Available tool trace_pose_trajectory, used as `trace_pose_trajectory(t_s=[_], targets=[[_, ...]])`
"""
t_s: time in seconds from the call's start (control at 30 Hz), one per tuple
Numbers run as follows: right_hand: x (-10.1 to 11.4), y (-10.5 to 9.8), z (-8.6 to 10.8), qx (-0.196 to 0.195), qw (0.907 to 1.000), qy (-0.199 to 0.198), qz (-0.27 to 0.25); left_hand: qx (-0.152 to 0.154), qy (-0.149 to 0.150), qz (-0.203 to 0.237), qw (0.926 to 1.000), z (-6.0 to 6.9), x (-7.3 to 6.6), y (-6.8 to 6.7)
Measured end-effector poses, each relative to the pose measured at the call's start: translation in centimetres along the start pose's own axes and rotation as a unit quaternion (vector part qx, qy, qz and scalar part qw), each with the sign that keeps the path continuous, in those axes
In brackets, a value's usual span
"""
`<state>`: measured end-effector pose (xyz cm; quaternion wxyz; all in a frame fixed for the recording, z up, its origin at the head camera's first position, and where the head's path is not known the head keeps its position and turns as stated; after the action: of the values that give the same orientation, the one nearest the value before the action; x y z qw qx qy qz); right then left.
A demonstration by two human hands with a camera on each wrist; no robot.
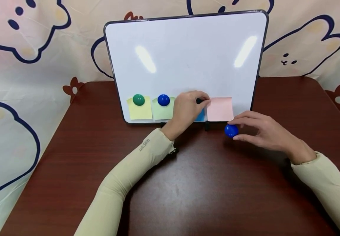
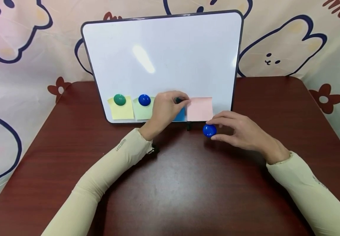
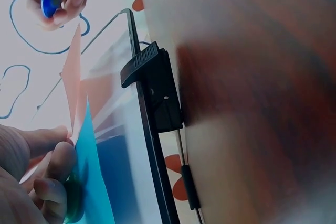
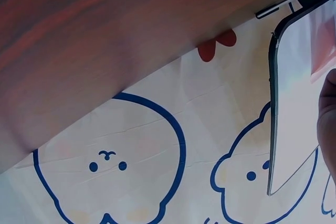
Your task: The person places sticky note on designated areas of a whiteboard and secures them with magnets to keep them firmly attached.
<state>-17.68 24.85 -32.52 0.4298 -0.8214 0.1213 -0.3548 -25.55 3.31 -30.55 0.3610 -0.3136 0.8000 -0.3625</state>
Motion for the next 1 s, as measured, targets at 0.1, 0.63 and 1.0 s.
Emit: trace_pose_trajectory(t_s=[0.1, 0.63, 1.0], targets=[[-0.1, 0.0, -0.2, -0.01, 0.9999, -0.008, 0.002, -0.002, 0.005, 0.002, 1.0, 0.0, -0.1, 0.0], [-0.8, -0.3, -1.2, -0.034, 0.9987, 0.01, 0.036, -0.003, 0.004, -0.001, 1.0, 0.0, -0.3, -0.1], [-0.9, -0.5, -1.6, -0.051, 0.9976, 0.026, 0.04, -0.007, 0.002, -0.001, 1.0, 0.0, -0.2, -0.2]])
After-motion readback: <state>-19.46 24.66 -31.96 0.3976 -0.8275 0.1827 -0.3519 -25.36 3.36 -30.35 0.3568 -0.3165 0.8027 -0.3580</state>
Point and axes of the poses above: each hand's wrist, its own z-axis away from the middle knuckle, its own y-axis out of the palm, x = y × z, the point moved 5 cm from there along -z, towards the middle knuckle, and after that the axes turned 5 degrees about -z, right-handed, at the moved point
